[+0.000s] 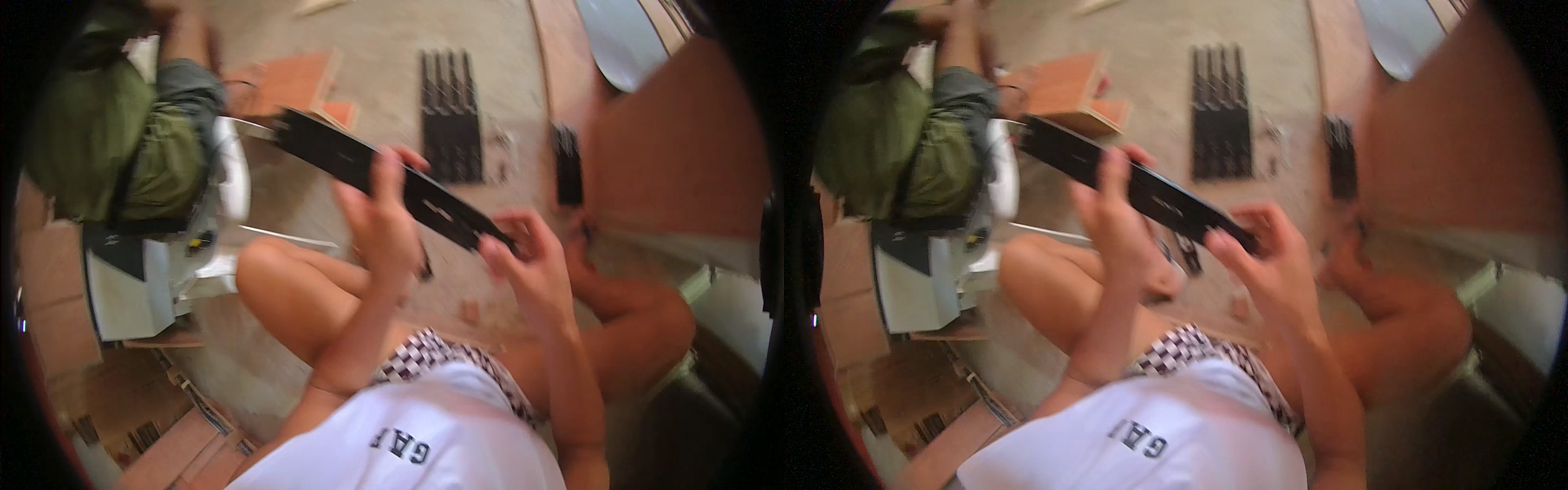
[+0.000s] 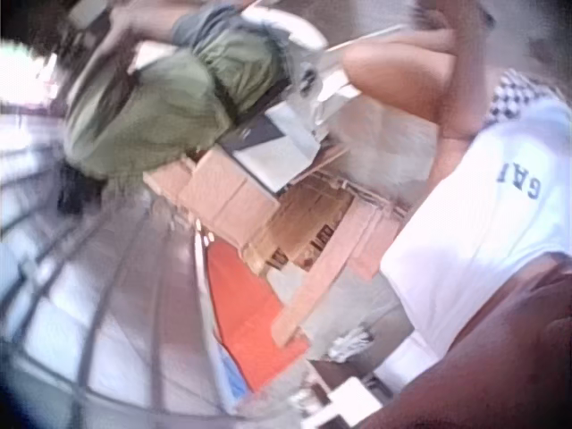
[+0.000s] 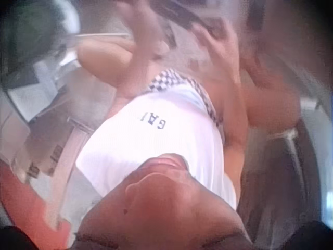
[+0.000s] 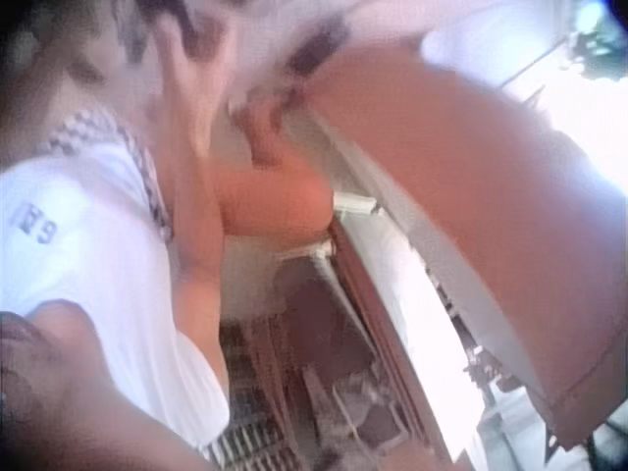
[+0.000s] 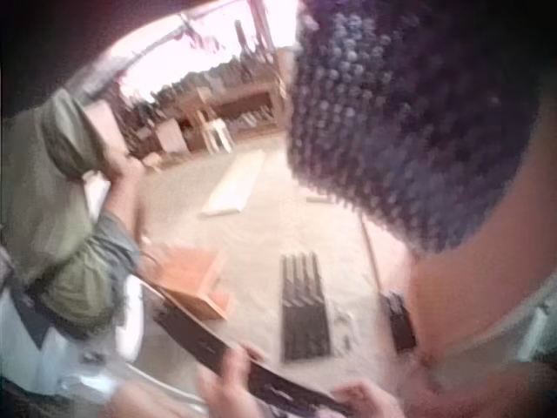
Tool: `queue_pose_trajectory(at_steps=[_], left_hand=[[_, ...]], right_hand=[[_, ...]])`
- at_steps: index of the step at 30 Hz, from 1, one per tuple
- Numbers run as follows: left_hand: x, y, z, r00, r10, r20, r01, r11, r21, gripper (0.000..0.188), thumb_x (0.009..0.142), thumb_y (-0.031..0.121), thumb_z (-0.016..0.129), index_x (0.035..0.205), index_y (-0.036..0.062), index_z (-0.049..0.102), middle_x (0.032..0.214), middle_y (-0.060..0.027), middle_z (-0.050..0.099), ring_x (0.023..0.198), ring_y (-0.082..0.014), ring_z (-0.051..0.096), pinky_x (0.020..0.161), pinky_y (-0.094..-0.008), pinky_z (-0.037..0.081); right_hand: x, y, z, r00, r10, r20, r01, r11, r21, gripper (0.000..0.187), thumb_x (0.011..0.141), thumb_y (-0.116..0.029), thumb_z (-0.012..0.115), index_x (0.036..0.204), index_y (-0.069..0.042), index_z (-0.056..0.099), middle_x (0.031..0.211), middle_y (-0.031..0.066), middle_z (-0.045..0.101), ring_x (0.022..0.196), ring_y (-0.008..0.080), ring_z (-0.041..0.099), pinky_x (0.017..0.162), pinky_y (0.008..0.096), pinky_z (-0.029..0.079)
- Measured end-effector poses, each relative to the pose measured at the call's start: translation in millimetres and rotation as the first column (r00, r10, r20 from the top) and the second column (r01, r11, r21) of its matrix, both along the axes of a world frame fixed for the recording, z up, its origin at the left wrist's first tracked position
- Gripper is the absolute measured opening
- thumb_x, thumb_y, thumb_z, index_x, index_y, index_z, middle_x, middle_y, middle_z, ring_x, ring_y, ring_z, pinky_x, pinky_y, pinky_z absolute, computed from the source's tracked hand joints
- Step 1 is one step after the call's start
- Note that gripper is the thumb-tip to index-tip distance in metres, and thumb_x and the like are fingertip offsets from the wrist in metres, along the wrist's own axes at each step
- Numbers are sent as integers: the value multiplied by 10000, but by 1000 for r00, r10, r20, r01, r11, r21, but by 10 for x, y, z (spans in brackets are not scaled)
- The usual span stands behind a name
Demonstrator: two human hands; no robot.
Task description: The person sits on the floor and handles several long black metal hardware pieces, likely drawer slides or door locks. They pick up individual pieces, turn them over, and inspect the internal mechanisms and mounting holes before placing them back down.
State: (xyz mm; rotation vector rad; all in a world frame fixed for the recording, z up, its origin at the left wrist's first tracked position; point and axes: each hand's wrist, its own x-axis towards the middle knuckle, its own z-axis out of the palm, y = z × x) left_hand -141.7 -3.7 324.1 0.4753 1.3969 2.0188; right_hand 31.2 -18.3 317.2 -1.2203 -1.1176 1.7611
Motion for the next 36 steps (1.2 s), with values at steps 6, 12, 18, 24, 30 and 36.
queue_pose_trajectory(at_steps=[6,12,18,24,30,36], left_hand=[[-151,-48,-168,994,-90,61,92,995,-28,145,1069,186,591,1126,105,485,894,-55,666,753,-101,604,669,-262,511],[-215,77,-69,936,-49,349,56,998,-12,228,1036,279,657,1070,102,518,832,-46,632,699,-139,641,627,-291,544],[-433,133,-438,733,-326,597,120,926,358,250,1014,319,666,1052,105,542,756,-27,559,757,-147,653,829,-414,565],[-543,79,-196,486,-626,610,152,748,646,381,996,367,581,1291,126,571,997,-139,706,850,-240,662,905,-487,559],[-608,-81,56,484,-657,578,148,712,686,461,1078,397,519,1465,147,493,1212,-173,674,946,-257,681,940,-529,570],[-521,-119,-183,461,-713,529,203,665,719,541,1118,514,403,1482,121,481,1282,-120,674,964,-219,681,984,-454,576]], right_hand=[[-58,-72,132,948,183,260,-209,975,74,240,912,-168,808,981,26,685,756,22,670,668,90,636,579,271,525],[-4,-203,149,926,135,352,-306,814,493,251,1050,-189,647,1188,20,629,770,27,610,574,128,531,511,308,428],[-191,-378,372,862,-62,504,-381,577,723,257,978,-116,691,1196,10,638,990,152,638,804,254,625,727,375,518],[-300,-532,644,920,10,393,-356,444,822,533,796,-56,853,1288,-24,651,1162,178,652,952,320,639,826,413,535],[-270,-442,536,906,40,421,-418,241,876,660,733,-90,911,1346,-68,668,1312,195,619,1143,337,620,946,442,540],[-319,-552,493,893,73,444,-444,302,843,743,659,-112,937,1357,-92,684,1391,213,573,1220,359,596,997,463,524]])
